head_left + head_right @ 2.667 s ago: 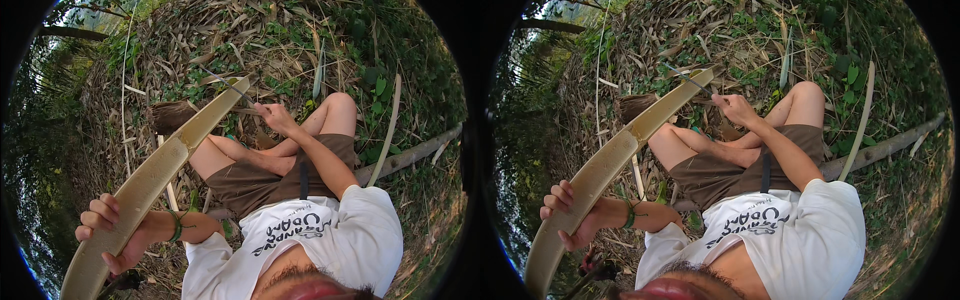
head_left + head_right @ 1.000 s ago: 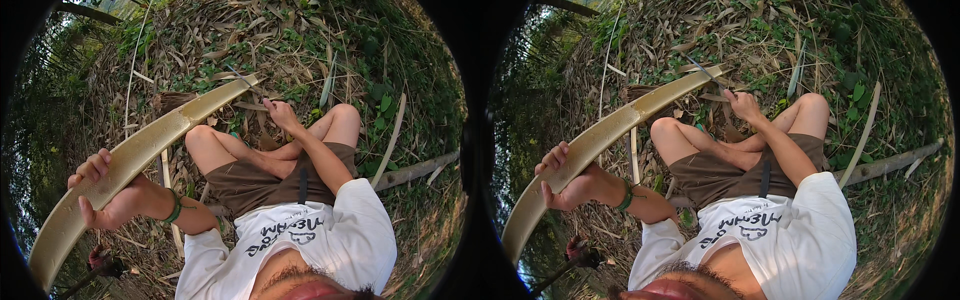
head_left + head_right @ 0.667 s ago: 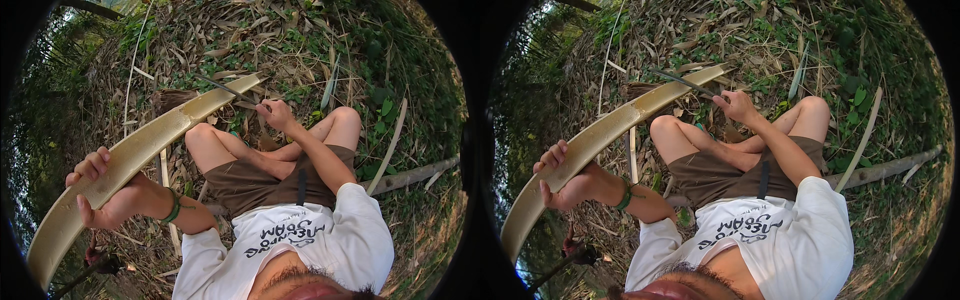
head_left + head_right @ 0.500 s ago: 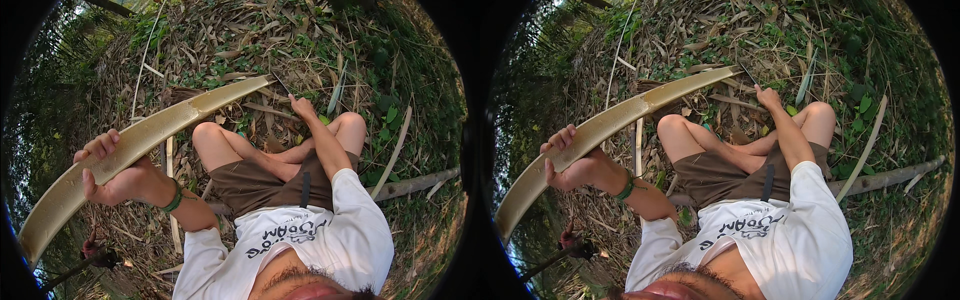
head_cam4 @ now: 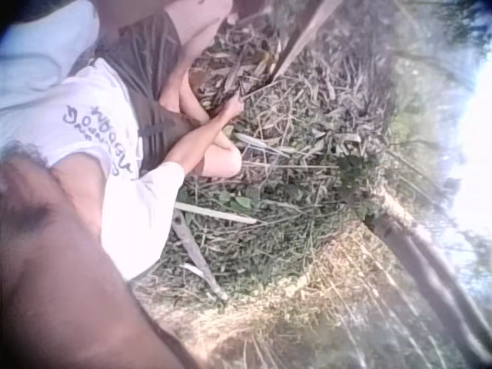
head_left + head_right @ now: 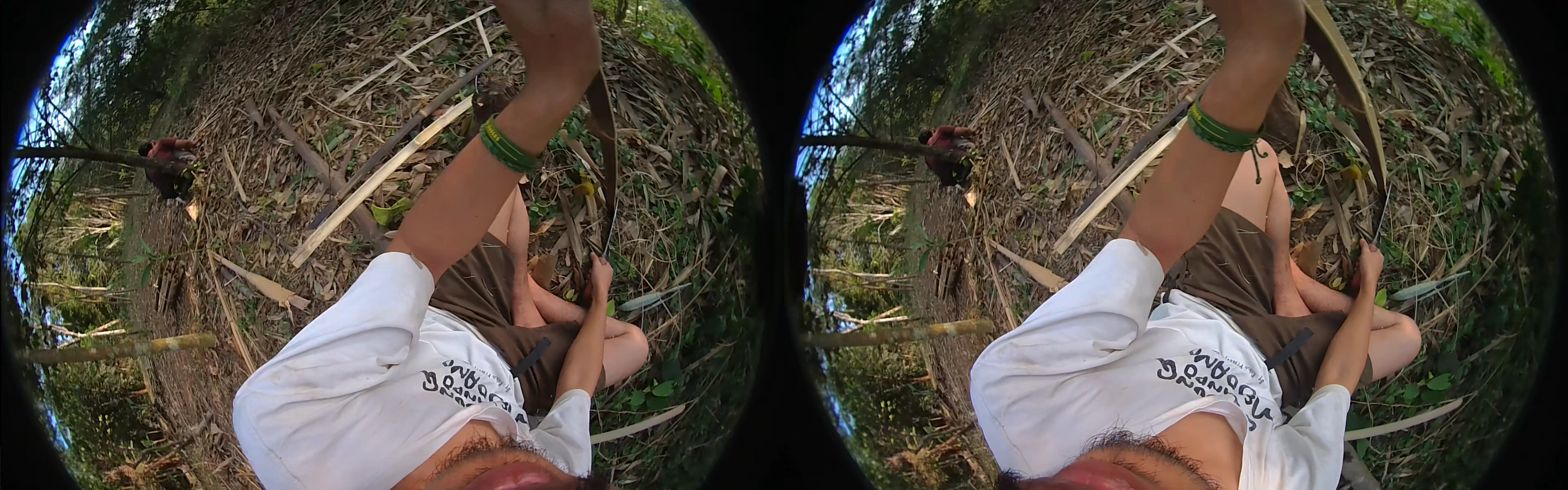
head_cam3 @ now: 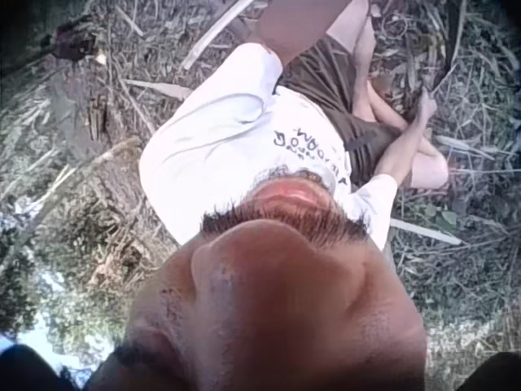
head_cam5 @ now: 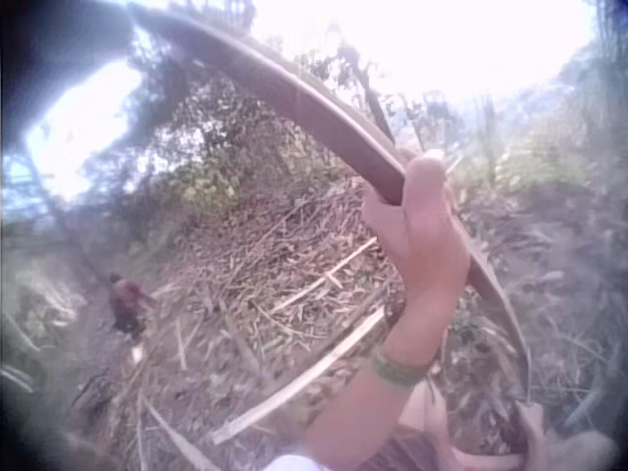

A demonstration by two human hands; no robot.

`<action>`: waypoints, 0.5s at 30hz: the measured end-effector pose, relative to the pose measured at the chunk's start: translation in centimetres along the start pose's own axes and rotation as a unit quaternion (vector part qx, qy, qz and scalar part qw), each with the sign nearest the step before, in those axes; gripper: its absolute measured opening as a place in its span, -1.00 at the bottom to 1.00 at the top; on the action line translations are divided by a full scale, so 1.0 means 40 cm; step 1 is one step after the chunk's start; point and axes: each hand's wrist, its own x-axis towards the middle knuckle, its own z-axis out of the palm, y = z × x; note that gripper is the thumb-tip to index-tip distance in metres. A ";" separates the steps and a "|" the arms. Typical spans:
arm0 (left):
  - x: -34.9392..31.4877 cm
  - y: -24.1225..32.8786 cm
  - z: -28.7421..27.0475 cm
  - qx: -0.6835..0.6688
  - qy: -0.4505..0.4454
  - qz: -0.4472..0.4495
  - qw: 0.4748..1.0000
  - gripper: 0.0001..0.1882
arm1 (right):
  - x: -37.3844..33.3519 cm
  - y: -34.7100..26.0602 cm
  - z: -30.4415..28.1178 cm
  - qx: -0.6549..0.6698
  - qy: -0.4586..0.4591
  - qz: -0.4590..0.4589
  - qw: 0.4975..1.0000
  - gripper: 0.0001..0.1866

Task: The person uses a machete to scrape and refine the inner surface of a long, split piece of bamboo while sitting on the ground.

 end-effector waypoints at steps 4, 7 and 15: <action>-0.025 -0.015 -0.046 0.065 0.045 0.100 0.992 -0.87 | -0.058 -0.010 0.048 0.061 -0.046 0.002 0.997 -0.52; -0.022 -0.019 -0.004 0.064 0.054 0.137 0.987 -0.81 | -0.020 0.028 0.034 -0.027 0.027 -0.047 0.998 -0.49; -0.052 0.008 0.010 0.048 0.076 0.112 0.990 -0.67 | -0.028 -0.005 -0.003 -0.070 -0.030 -0.038 0.996 -0.45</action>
